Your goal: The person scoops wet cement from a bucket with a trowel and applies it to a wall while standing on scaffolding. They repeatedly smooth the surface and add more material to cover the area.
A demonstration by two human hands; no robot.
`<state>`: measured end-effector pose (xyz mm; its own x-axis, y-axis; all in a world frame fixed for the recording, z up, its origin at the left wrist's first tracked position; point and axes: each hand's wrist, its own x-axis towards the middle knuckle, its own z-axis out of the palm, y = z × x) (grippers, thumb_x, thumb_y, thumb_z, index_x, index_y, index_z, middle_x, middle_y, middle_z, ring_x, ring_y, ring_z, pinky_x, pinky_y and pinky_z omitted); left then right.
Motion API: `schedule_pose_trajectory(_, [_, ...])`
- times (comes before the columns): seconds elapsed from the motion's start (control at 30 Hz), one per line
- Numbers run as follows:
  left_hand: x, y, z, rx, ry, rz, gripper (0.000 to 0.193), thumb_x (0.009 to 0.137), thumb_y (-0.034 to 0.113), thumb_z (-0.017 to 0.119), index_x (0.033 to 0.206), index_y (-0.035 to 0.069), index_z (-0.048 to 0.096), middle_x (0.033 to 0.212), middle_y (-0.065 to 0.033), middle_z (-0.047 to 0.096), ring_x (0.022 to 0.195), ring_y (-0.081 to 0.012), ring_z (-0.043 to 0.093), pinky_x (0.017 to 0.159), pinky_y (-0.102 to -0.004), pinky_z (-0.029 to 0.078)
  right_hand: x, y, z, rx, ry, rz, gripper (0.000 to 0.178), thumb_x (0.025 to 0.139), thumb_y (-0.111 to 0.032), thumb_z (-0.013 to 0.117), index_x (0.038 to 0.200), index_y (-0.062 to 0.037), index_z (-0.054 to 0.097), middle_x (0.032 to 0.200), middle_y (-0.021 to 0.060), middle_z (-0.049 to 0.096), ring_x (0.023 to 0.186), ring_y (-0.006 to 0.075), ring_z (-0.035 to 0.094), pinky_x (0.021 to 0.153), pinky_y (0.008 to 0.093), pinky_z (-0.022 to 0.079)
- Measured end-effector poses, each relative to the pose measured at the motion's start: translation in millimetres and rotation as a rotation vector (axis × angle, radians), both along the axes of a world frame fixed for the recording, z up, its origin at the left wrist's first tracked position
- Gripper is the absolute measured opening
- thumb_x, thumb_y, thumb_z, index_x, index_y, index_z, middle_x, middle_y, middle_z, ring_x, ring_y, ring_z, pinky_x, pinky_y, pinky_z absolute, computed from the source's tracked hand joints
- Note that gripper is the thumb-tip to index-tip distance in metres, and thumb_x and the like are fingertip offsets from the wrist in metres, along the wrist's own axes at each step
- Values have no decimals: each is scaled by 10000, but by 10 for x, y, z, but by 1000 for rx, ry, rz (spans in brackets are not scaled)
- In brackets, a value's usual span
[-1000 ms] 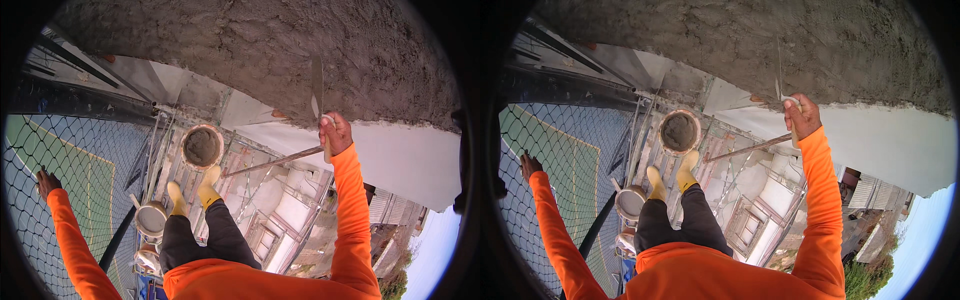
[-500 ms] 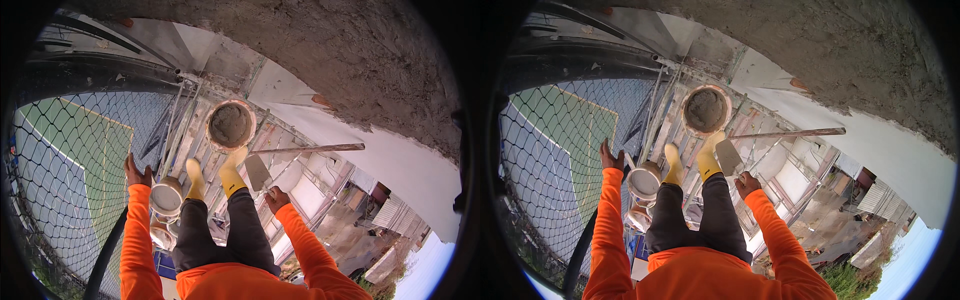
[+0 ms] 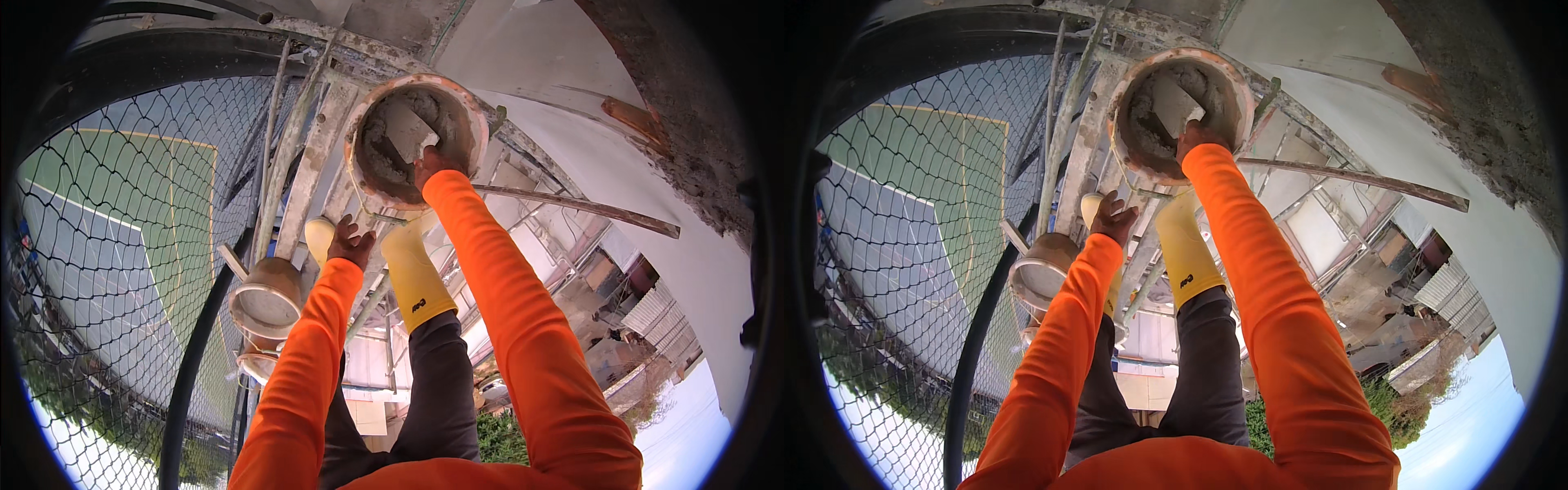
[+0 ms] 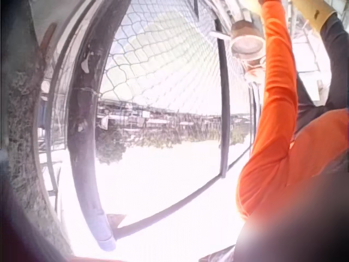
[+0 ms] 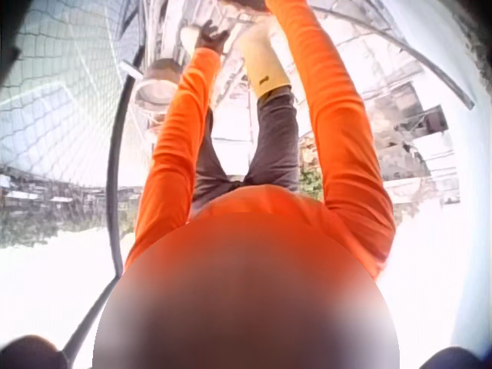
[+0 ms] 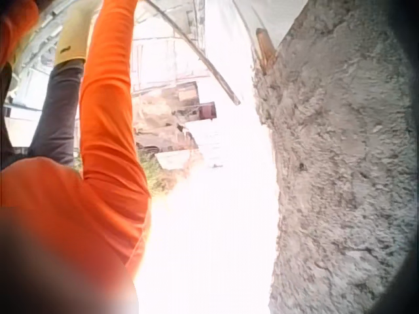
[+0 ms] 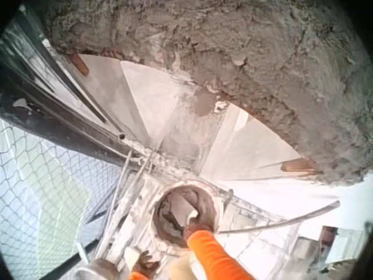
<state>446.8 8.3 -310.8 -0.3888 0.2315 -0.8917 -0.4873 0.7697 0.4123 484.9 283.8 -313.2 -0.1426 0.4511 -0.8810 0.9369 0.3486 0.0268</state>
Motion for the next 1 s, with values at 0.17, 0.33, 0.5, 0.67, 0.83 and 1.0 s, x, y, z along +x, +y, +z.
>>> schedule_pose_trajectory(0.17, [-468,-839,558,17,81,-228,686,871,238,754,1458,46,455,1330,-223,605,1133,-326,664,936,-410,564,325,-10,255,4,-111,164,348,913,-198,599,1230,-58,611,1234,209,685,1138,388,678,963,478,556])
schedule_pose_trajectory(0.33, [-716,-1400,1647,-55,307,-403,537,881,199,720,1346,2,537,1238,-218,641,1108,-355,658,906,-446,561,189,301,260,330,-45,321,276,924,-185,595,1162,-50,633,1138,168,721,1119,352,695,937,451,566])
schedule_pose_trajectory(0.5, [-520,-1524,2497,-1,514,-681,501,886,162,679,1343,10,543,1259,-238,600,1138,-451,599,947,-509,514,73,-65,-5,54,-56,284,229,925,-209,609,1081,-52,666,1122,158,743,1059,343,718,919,443,580])
schedule_pose_trajectory(0.67, [-227,-1512,2501,-35,453,-732,505,871,182,676,1343,49,557,1260,-229,592,1132,-437,595,946,-529,499,125,-306,-186,60,121,235,301,960,-304,572,1143,-84,666,1111,176,726,1059,388,693,920,487,558])
schedule_pose_trajectory(0.83, [-279,-1541,2450,-55,508,-780,504,867,221,678,1332,57,570,1239,-218,603,1109,-432,604,924,-523,504,295,-35,-110,58,296,274,387,946,-404,604,1170,-91,647,1131,163,714,1070,398,667,938,497,535])
schedule_pose_trajectory(1.0, [-291,-1527,2458,-52,487,-787,510,863,223,681,1330,54,568,1242,-215,607,1126,-427,602,929,-523,503,915,-14,443,-22,436,141,512,938,-425,644,1305,-69,617,1161,169,713,1039,361,689,930,435,554])
